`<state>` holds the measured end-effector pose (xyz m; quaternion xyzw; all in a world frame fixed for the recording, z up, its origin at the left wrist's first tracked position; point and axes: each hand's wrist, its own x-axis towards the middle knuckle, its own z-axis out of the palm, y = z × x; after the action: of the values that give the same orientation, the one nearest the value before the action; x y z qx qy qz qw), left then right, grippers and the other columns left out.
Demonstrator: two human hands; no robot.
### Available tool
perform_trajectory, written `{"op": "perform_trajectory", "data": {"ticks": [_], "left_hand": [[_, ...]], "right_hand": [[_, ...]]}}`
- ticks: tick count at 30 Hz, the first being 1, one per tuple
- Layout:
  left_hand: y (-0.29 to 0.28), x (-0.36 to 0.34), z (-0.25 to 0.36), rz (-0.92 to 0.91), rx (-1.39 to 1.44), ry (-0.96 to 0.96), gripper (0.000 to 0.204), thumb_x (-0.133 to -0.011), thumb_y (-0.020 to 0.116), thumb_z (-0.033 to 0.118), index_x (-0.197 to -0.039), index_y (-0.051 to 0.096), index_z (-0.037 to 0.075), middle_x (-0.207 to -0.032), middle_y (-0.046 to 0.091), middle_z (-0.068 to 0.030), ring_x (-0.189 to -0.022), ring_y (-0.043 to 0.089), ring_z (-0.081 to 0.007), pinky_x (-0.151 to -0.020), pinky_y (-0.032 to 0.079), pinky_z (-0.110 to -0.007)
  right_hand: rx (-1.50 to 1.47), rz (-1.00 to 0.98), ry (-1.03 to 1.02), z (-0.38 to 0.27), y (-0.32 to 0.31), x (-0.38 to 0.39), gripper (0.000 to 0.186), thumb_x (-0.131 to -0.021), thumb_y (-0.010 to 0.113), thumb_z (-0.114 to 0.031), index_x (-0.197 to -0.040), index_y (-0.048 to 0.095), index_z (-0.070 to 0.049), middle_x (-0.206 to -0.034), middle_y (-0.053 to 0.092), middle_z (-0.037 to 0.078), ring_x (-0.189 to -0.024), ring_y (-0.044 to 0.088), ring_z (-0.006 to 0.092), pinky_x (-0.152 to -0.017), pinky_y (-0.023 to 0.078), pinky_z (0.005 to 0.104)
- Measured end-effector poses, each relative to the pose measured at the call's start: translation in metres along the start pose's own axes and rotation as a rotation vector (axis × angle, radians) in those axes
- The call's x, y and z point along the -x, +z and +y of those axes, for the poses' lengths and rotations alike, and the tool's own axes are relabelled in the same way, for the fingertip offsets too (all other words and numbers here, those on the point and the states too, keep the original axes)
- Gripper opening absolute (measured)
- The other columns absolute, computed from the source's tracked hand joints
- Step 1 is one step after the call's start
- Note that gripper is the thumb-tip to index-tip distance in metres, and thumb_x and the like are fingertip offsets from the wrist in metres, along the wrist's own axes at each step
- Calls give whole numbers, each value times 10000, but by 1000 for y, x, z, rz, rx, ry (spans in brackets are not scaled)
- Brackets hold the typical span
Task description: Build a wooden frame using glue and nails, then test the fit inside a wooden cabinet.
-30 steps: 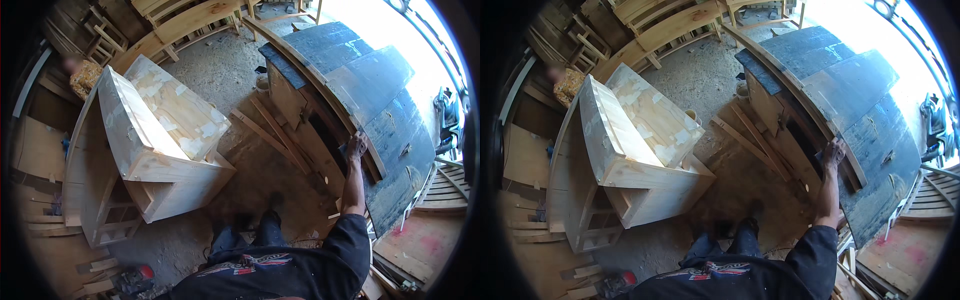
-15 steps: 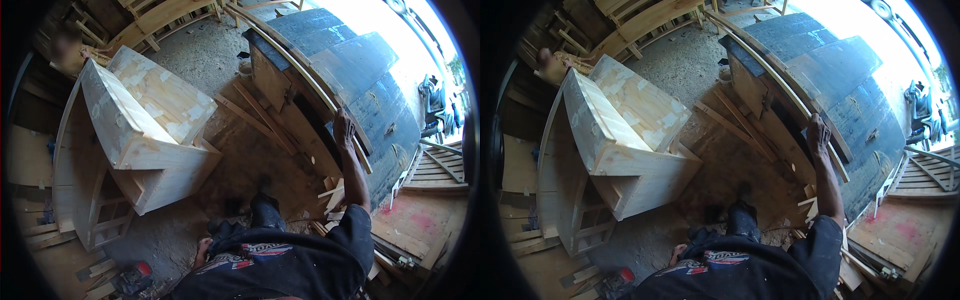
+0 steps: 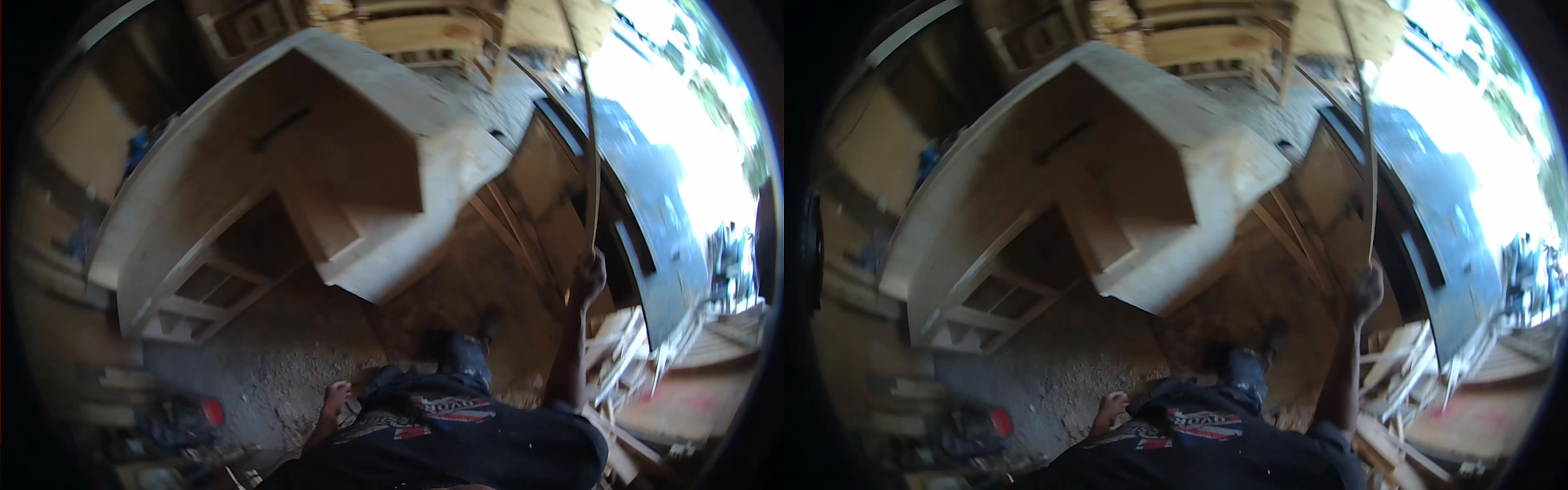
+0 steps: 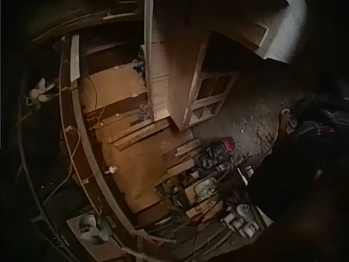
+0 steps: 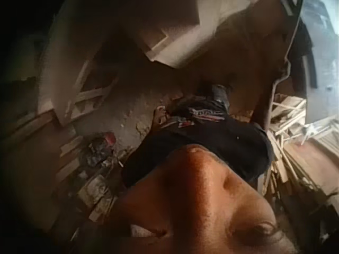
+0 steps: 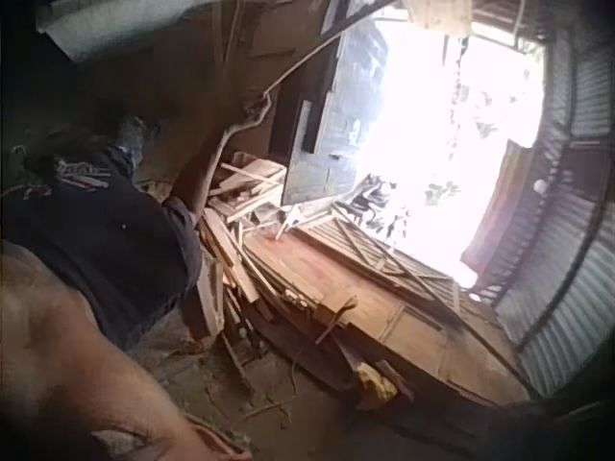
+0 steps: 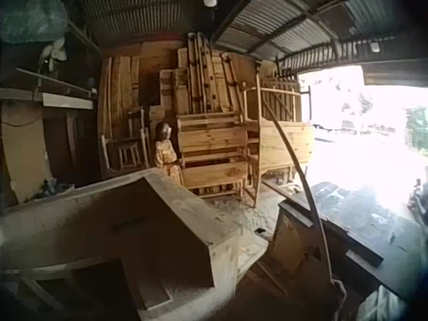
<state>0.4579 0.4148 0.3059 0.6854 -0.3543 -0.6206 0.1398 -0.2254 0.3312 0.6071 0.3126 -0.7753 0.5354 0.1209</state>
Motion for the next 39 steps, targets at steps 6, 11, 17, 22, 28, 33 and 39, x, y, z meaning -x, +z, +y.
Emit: {"op": "perform_trajectory", "data": {"ticks": [6, 11, 17, 22, 28, 33, 39], "left_hand": [[-140, 24, -105, 549, 80, -159, 208, -921, 670, 154, -1054, 739, 9, -784, 704, -61, -710, 701, -164, -598, 522, -331], [-169, 46, -54, 538, 339, 62, 221, -935, 668, 179, -799, 659, 6, -682, 656, -39, -577, 581, -137, -529, 423, -330], [-158, 64, 88, 347, 493, 270, 398, -984, 699, 206, -1299, 625, -25, -1128, 710, -93, -939, 699, -159, -784, 570, -293], [-168, 108, 270, 116, 425, 743, 483, -1000, 715, 248, -1368, 586, -37, -1325, 655, -135, -1218, 635, -211, -1041, 504, -337], [-187, 174, 449, -42, 275, 1314, 829, -967, 676, 546, -1507, 430, -33, -1435, 575, -200, -1305, 584, -263, -1126, 437, -416], [-183, 152, 487, 251, 348, 1406, 682, -1076, 485, 483, -1488, 401, -54, -1032, 613, -111, -782, 606, -156, -752, 539, -327], [-227, 106, 459, 639, 503, 1229, 336, -1129, 417, 224, -1306, 516, -45, -807, 427, 17, -602, 362, -36, -513, 315, -196]], "right_hand": [[-617, -181, 191, -175, 66, 110, 339, -1099, 519, -381, -905, 567, -107, -666, 561, -1, -489, 490, 56, -436, 368, 235], [-910, -385, 178, -226, 102, 169, 411, -1125, 382, -457, -915, 519, -131, -619, 500, 5, -441, 447, 108, -403, 363, 252], [-1024, -523, 114, -329, 146, 262, 572, -1072, 359, -619, -897, 508, -95, -608, 482, 24, -459, 462, 121, -412, 361, 275], [-1188, -824, -81, -330, 201, 340, 521, -1101, 356, -510, -966, 557, -49, -690, 476, 4, -562, 455, 130, -498, 331, 276], [-1045, -951, -207, -403, 207, 377, 218, -1042, 475, -205, -950, 508, -11, -815, 428, 135, -711, 470, 248, -642, 389, 380], [-1167, -1048, -333, -424, 258, 402, 229, -1039, 530, -193, -923, 510, 3, -849, 439, 154, -722, 491, 330, -655, 411, 417], [-924, -1301, -589, -453, 304, 391, 324, -1010, 649, -294, -970, 573, 19, -906, 510, 184, -815, 566, 402, -701, 482, 478]]}}
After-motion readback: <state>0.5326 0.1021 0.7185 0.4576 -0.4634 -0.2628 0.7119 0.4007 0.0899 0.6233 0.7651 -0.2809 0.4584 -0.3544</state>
